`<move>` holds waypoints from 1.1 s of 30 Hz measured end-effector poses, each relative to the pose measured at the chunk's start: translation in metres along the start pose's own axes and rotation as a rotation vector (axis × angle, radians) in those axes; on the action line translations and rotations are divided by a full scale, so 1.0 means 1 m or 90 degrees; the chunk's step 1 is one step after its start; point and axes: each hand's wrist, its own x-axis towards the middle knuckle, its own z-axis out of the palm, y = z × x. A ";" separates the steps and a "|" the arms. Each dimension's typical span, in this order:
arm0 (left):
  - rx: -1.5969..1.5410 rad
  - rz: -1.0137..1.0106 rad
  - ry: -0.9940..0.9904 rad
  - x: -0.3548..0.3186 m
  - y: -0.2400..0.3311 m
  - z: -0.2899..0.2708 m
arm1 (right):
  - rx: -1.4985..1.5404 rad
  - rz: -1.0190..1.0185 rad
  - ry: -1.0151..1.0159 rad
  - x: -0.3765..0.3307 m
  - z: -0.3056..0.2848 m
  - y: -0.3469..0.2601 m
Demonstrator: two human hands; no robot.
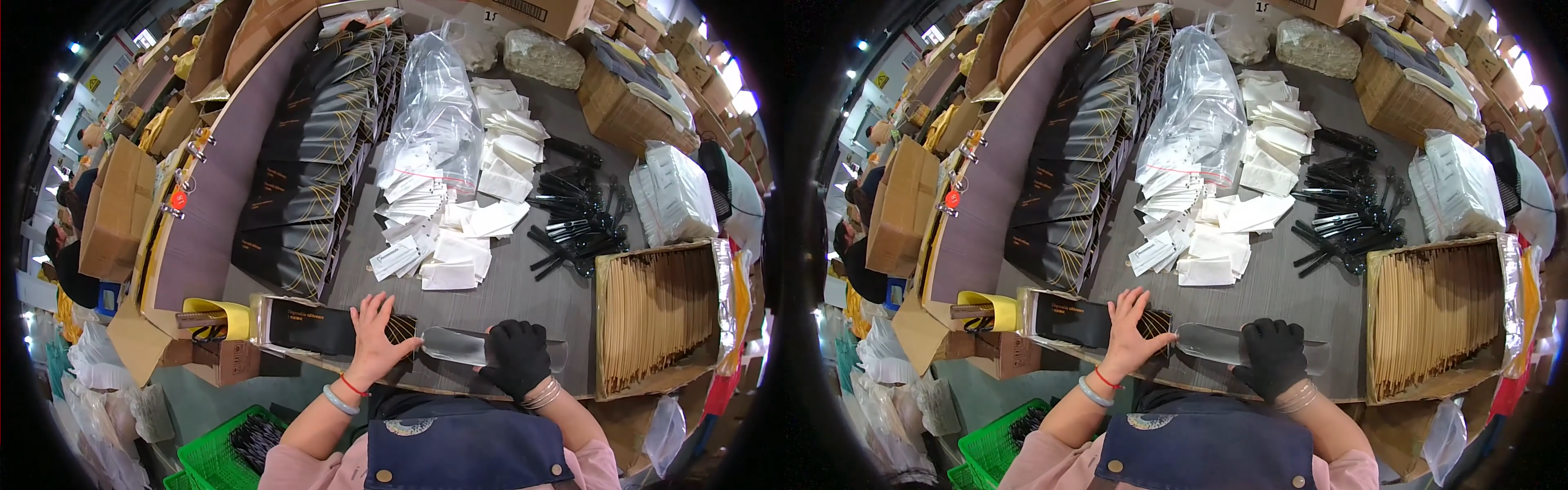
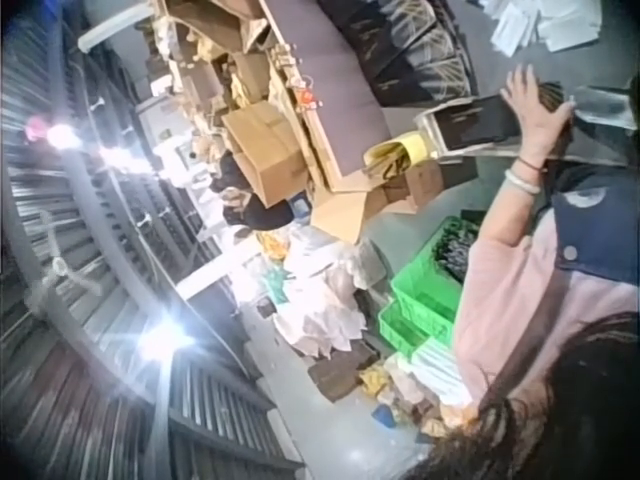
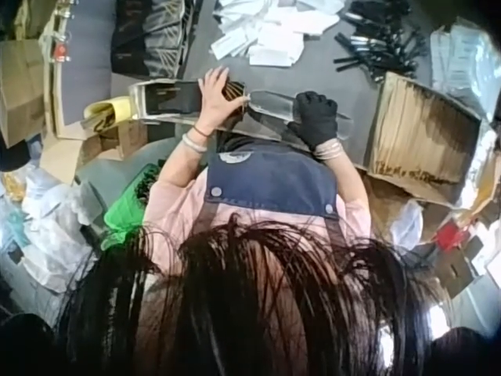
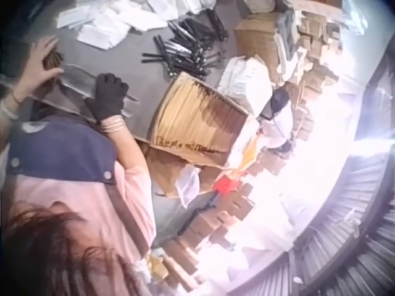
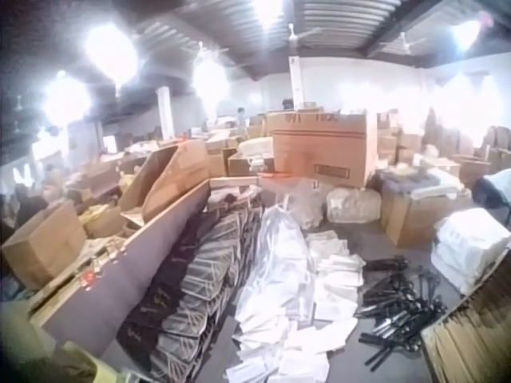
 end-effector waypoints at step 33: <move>0.098 0.268 0.059 0.084 0.018 0.036 | -0.125 0.723 0.258 -0.153 0.023 0.250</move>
